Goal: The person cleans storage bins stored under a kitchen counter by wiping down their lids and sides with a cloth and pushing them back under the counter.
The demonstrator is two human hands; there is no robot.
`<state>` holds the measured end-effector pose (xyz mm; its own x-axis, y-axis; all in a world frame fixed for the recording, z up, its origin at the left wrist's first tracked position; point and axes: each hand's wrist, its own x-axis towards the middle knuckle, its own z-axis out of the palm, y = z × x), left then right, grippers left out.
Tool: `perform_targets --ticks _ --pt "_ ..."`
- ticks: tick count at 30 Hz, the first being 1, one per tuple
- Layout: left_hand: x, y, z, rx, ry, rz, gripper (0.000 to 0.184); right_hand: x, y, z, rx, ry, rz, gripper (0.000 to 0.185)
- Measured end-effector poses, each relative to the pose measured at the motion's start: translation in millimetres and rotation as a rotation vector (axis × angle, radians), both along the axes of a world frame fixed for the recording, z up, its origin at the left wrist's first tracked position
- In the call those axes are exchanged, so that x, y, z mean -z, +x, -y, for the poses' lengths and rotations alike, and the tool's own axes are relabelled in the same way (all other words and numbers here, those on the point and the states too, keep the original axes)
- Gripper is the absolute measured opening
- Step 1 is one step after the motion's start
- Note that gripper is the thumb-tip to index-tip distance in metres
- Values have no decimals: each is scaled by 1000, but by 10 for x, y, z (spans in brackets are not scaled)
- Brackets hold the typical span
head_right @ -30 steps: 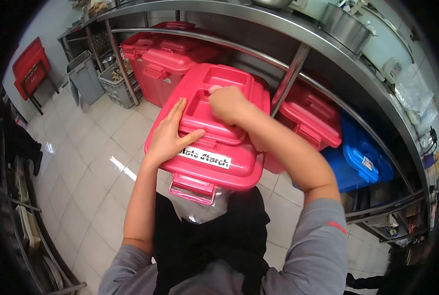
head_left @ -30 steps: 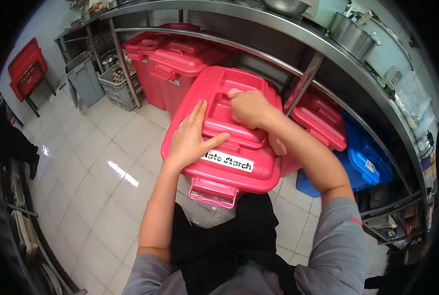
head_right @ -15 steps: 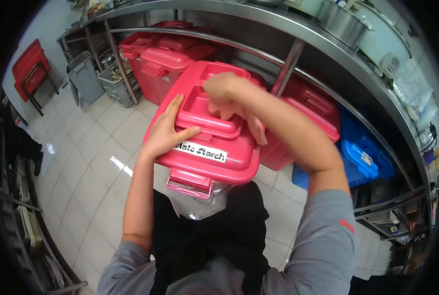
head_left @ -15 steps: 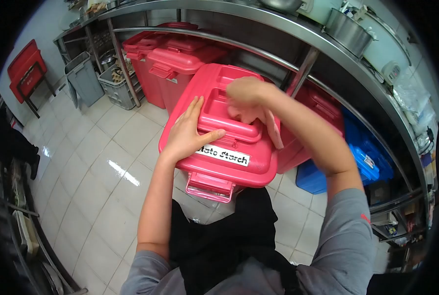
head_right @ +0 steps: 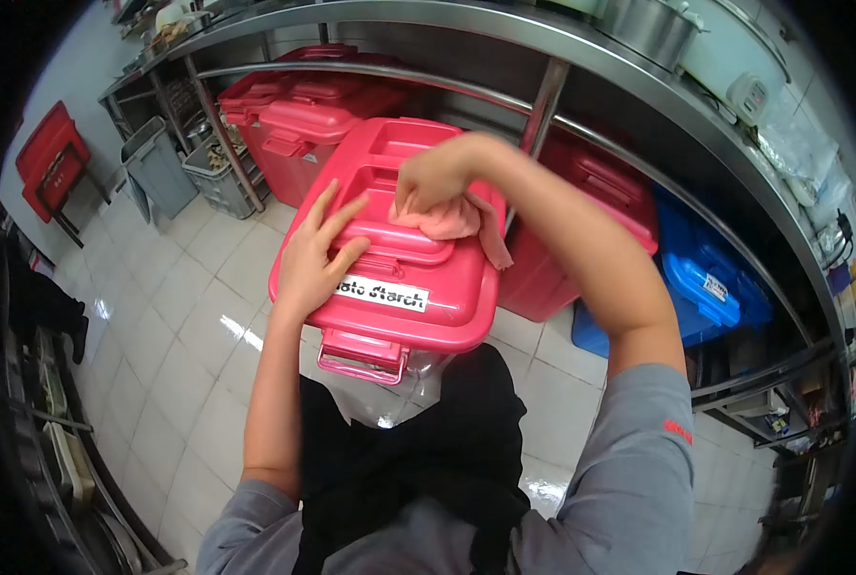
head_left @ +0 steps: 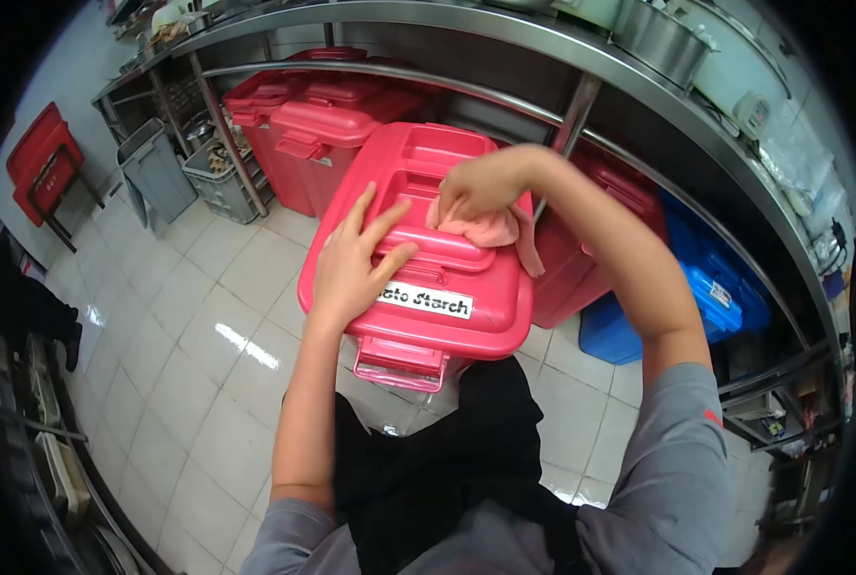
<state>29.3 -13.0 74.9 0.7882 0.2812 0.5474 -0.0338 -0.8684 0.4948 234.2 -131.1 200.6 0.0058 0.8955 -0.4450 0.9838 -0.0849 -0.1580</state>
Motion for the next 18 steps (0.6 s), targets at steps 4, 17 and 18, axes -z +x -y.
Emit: perform_targets --ticks 4,17,18 --pt "-2 3 12 9 154 -6 61 -372 367 317 336 320 -75 30" --pt "-1 42 32 -34 82 38 50 789 -497 1038 375 1014 -158 24" --pt "-6 40 37 -30 70 42 49 730 -350 919 310 1073 -105 25"
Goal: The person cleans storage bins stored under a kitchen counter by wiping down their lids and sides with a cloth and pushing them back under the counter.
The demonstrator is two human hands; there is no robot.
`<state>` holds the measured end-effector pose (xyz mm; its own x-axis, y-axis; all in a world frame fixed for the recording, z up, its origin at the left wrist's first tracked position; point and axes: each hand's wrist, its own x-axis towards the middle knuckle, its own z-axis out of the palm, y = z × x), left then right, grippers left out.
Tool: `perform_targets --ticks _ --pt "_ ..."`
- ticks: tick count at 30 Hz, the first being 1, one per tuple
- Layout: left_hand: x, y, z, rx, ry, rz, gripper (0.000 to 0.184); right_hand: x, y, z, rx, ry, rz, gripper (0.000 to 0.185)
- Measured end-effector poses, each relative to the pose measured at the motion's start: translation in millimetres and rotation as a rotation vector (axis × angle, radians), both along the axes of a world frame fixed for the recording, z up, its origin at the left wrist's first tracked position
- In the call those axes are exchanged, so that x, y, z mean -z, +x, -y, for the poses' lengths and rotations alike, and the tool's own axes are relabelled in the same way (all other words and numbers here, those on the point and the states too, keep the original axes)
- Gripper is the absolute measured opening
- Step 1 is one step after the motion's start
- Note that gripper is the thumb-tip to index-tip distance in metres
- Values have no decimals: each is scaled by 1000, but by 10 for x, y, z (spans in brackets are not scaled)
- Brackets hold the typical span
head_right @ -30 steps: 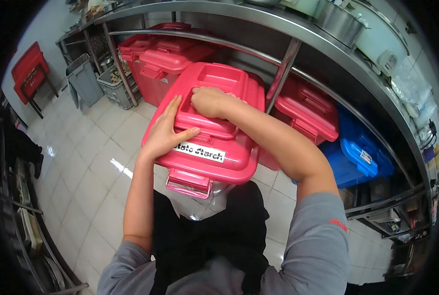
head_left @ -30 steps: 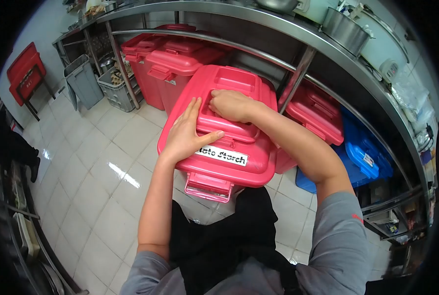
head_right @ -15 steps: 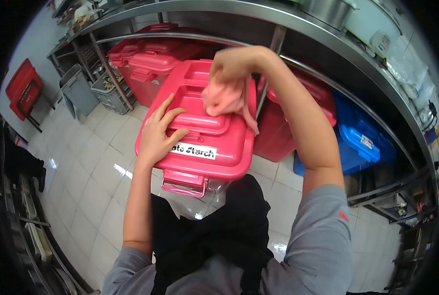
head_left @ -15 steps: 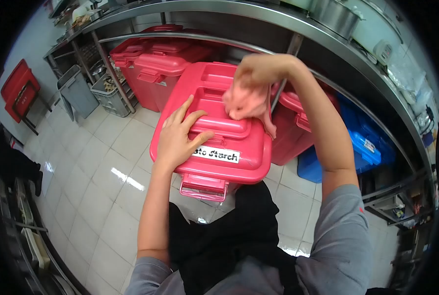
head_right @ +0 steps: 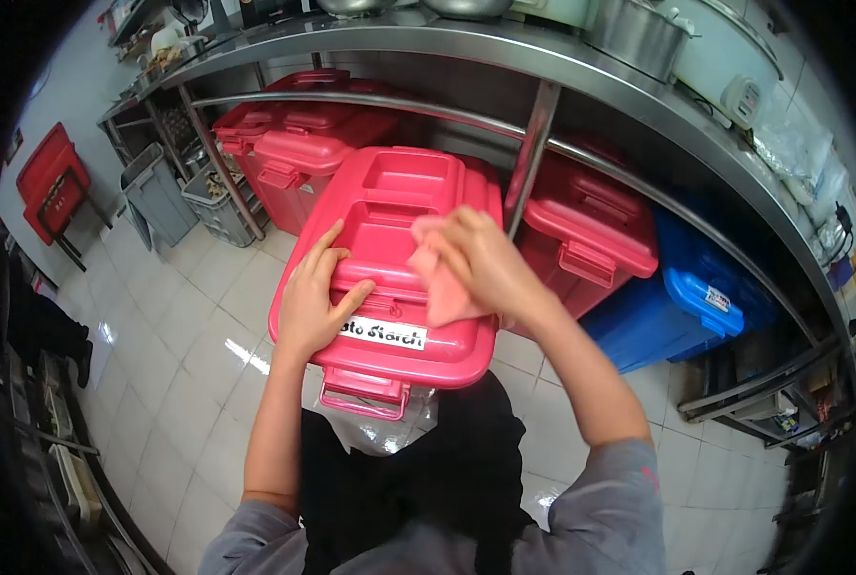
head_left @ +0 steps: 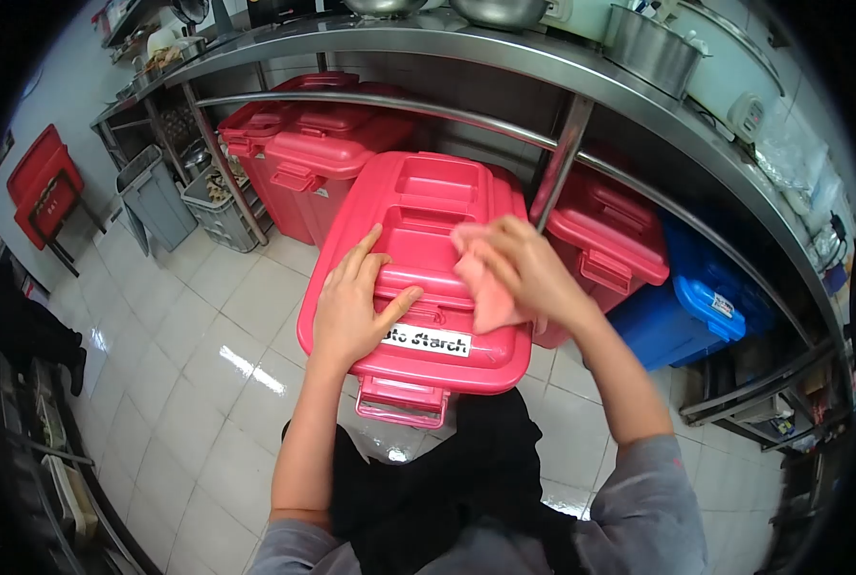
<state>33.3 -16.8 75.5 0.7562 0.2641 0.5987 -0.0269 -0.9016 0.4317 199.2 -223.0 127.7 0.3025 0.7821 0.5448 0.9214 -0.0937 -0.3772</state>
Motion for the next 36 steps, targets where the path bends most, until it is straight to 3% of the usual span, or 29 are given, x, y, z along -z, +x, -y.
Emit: perform_targets --ticks 1,2,3,5,6,8,9,11,12,14,16,17,18,20,23,25,27,28,30,32,33,36 --pt "-11 -1 -5 3 -10 5 47 18 236 -154 87 20 138 19" --pt "-14 -10 -6 2 -22 11 46 -200 386 -326 -36 36 -41 21" --pt "-8 -17 -5 2 -29 21 44 -190 658 -524 123 40 158 25" --pt "-5 -23 -24 4 -34 42 42 -10 1249 -1059 307 230 276 20" --pt "-11 -23 -32 2 -40 48 41 193 1551 -1325 287 97 -53 16" --pt "-10 -26 -27 7 -54 56 40 157 1331 -1700 606 -494 316 27" --pt "6 -13 -33 -2 -42 59 39 174 1192 -1859 717 -313 194 36" --pt "-2 -2 -41 -1 -43 66 38 145 1290 -2266 475 -526 308 23" --pt "2 -10 -37 2 -47 61 38 141 1260 -2442 416 -437 117 19" --pt "12 0 -50 8 -49 69 36 171 1323 -2411 216 -332 46 28" --pt "24 -30 -64 9 -56 68 36 375 1822 -2342 -188 -124 -8 29" --pt "22 -26 -61 5 -60 75 36 381 1817 -2159 -235 -45 -170 29" --pt "30 -30 -56 -3 -67 81 35 219 1691 -1990 64 -178 -184 28" --pt "55 -19 -70 -13 -50 105 35 -178 1576 -1970 433 -706 229 33" --pt "63 -9 -91 3 -41 120 35 -240 1841 -2278 200 -653 206 38" --pt "71 -16 -105 13 -44 125 35 -239 1309 -2258 95 -507 -457 38" --pt "69 -21 -103 7 -41 128 35 -38 1203 -2471 93 -549 -294 40" --pt "70 -24 -101 9 -41 127 35 224 1478 -2718 71 -562 134 25" --pt "79 -37 -95 -4 -39 120 34 69 1271 -2743 73 -825 125 24" --pt "59 -16 -89 3 -46 110 34 -120 805 -2603 -22 -912 263 24" --pt "51 -19 -81 5 -61 101 34 -216 524 -2486 -64 -903 328 24" --pt "39 -35 -65 -2 -75 71 33 -21 671 -2503 61 -735 191 31"
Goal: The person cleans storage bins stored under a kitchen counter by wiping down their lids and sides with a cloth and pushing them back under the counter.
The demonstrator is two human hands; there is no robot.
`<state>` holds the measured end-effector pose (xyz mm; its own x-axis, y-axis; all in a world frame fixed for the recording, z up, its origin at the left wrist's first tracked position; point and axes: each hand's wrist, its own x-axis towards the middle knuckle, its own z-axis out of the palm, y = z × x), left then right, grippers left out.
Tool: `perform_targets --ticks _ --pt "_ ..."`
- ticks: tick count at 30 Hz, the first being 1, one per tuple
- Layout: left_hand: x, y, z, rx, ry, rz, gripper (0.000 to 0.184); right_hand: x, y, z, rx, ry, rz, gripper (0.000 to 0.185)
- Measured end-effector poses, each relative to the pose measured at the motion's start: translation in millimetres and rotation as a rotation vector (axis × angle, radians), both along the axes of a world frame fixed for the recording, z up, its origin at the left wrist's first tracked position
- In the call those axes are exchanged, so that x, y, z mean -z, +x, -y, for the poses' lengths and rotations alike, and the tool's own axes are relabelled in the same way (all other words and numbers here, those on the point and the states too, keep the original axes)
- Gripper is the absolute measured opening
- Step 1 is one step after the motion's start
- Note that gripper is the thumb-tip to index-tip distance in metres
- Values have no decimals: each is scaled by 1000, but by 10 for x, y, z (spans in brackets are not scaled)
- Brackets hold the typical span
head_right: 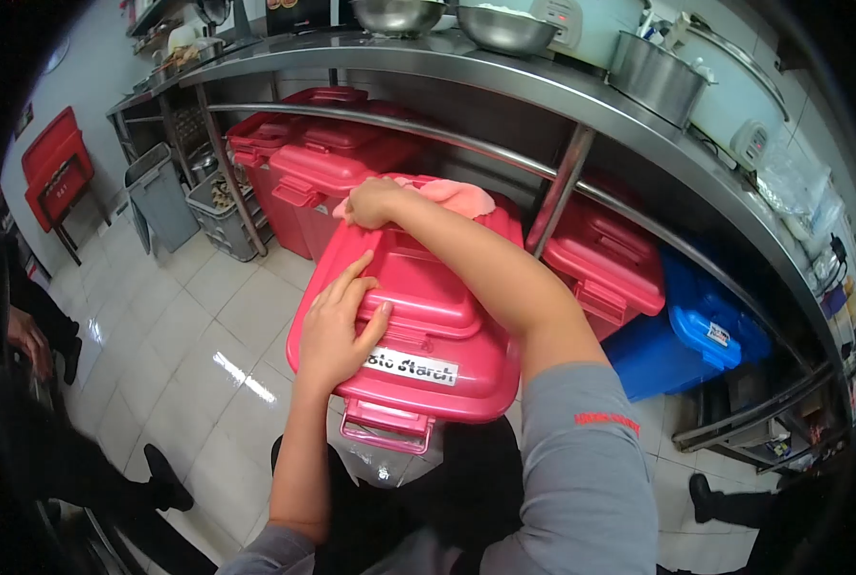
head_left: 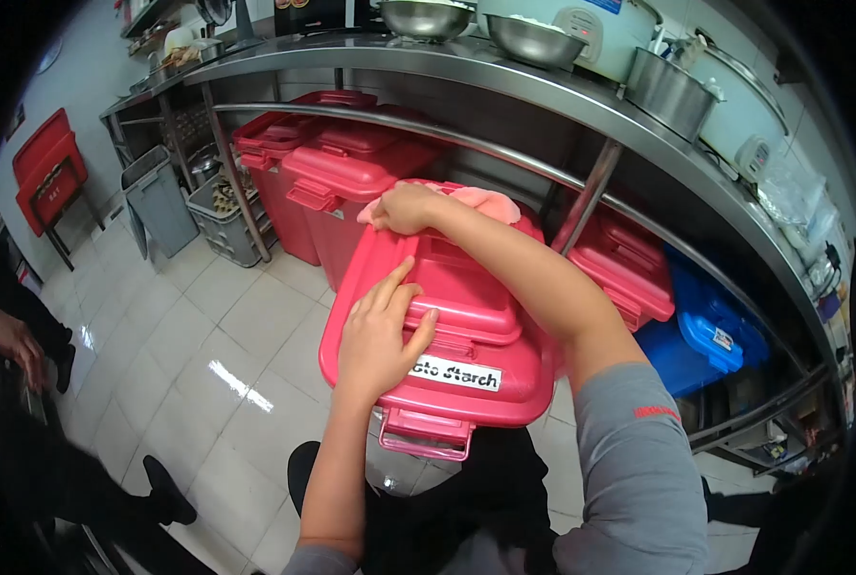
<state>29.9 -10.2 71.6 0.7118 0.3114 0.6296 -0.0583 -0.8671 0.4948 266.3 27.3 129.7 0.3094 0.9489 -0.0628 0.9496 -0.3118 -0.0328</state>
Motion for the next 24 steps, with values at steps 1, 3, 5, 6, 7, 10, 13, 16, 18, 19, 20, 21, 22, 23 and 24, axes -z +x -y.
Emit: perform_targets --ticks 1,3,5,6,7,10,13,16,18,19,20,21,22,23,24 --pt "-16 4 -1 -2 -2 -4 33 -25 92 -53 105 8 7 31" --pt "-30 8 9 -5 -1 1 31 -91 335 -206 309 22 5 33" --pt "-43 14 -7 4 -3 4 30 106 803 -279 358 58 -154 37" --pt "-47 9 -13 9 -7 2 29 34 769 -131 441 74 -261 36" --pt "-51 3 -19 9 -14 -2 29 -104 687 72 526 88 -365 35" --pt "-75 20 -49 17 -35 2 27 -435 628 684 740 127 -611 34" --pt "-77 21 -70 5 -52 11 26 -127 1023 1092 791 189 -609 31" --pt "-83 20 -111 11 -40 8 26 203 1420 1308 792 219 -480 29" --pt "-75 37 -74 11 -36 15 26 422 1674 1383 745 211 -314 29" --pt "-76 31 -66 10 -41 12 26 524 1751 1403 698 212 -182 30" --pt "-75 25 -68 6 -46 12 26 611 1757 1425 647 239 -35 30" --pt "-66 29 -67 1 -49 3 26 710 1667 1492 592 336 127 31" --pt "-63 30 -72 4 -38 13 26 830 1450 1612 552 516 248 32" --pt "-59 29 -82 5 -27 24 26 898 1070 1746 552 705 277 30" --pt "-47 30 -80 7 -18 34 27 925 753 1884 547 893 303 28"
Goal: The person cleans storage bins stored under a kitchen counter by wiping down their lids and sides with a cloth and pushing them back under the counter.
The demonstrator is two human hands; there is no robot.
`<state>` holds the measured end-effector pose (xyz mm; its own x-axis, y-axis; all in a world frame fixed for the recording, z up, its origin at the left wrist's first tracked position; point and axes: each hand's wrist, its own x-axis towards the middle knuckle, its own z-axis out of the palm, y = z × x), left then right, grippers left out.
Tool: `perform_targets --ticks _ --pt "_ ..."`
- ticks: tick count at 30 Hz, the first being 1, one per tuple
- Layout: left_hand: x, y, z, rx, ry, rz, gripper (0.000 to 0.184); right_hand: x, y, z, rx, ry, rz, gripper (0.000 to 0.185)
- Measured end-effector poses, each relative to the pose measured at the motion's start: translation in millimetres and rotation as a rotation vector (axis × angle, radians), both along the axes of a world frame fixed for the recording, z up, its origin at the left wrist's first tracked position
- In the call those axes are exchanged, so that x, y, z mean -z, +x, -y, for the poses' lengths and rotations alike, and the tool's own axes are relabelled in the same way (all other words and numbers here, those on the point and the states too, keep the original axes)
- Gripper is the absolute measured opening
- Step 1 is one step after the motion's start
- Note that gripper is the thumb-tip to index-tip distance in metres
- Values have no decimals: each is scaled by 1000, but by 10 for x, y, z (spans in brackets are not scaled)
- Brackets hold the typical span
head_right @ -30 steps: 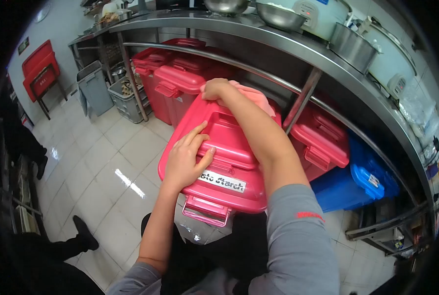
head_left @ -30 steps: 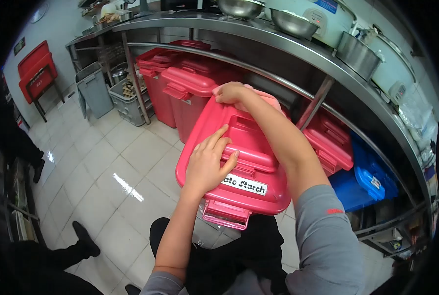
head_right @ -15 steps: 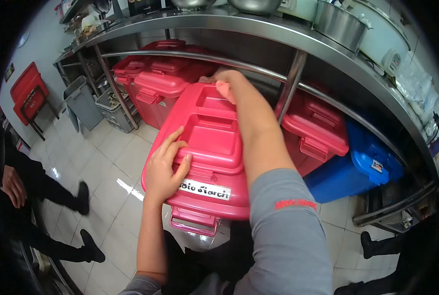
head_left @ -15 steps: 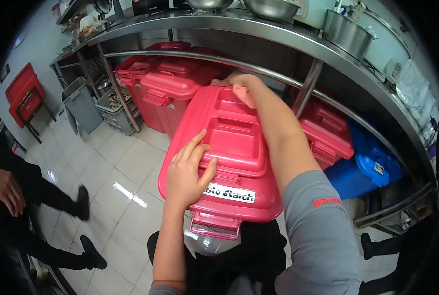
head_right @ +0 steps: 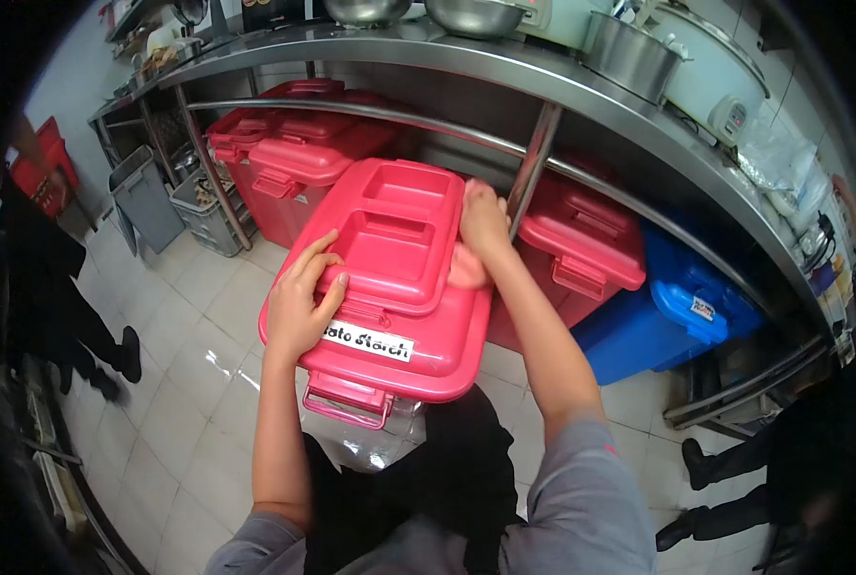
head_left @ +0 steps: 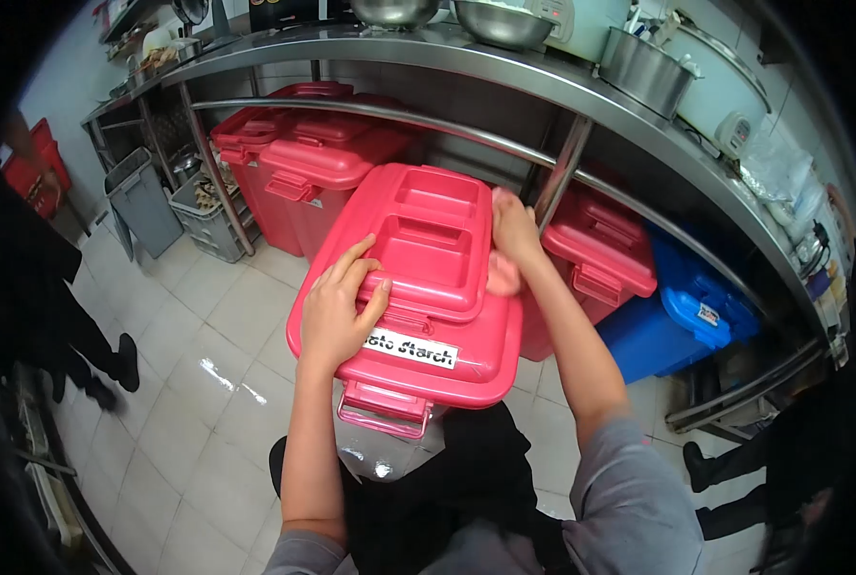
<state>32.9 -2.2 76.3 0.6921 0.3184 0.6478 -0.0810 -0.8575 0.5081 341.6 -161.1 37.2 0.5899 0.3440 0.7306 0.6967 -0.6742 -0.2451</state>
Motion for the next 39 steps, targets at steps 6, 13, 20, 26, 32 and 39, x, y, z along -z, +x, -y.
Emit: perform_targets --ticks 6,13,20,26,32,39 --pt "30 -7 -49 -1 24 -5 30 -1457 -1007 222 -432 -170 -463 21" --pt "37 -21 -40 14 19 10 30 -747 -267 -1264 -209 -441 -529 23" --pt "58 -19 -70 34 22 5 29 -1342 -36 -828 -558 -1271 -450 17" --pt "45 -43 -48 48 18 -21 30 -860 -49 -984 -766 -583 -407 18" --pt "36 -29 -93 53 24 -24 29 -1235 77 -991 -786 -949 -819 15" --pt "50 -32 -94 63 16 -28 28 -1345 -2 -867 -812 -989 -1269 19"
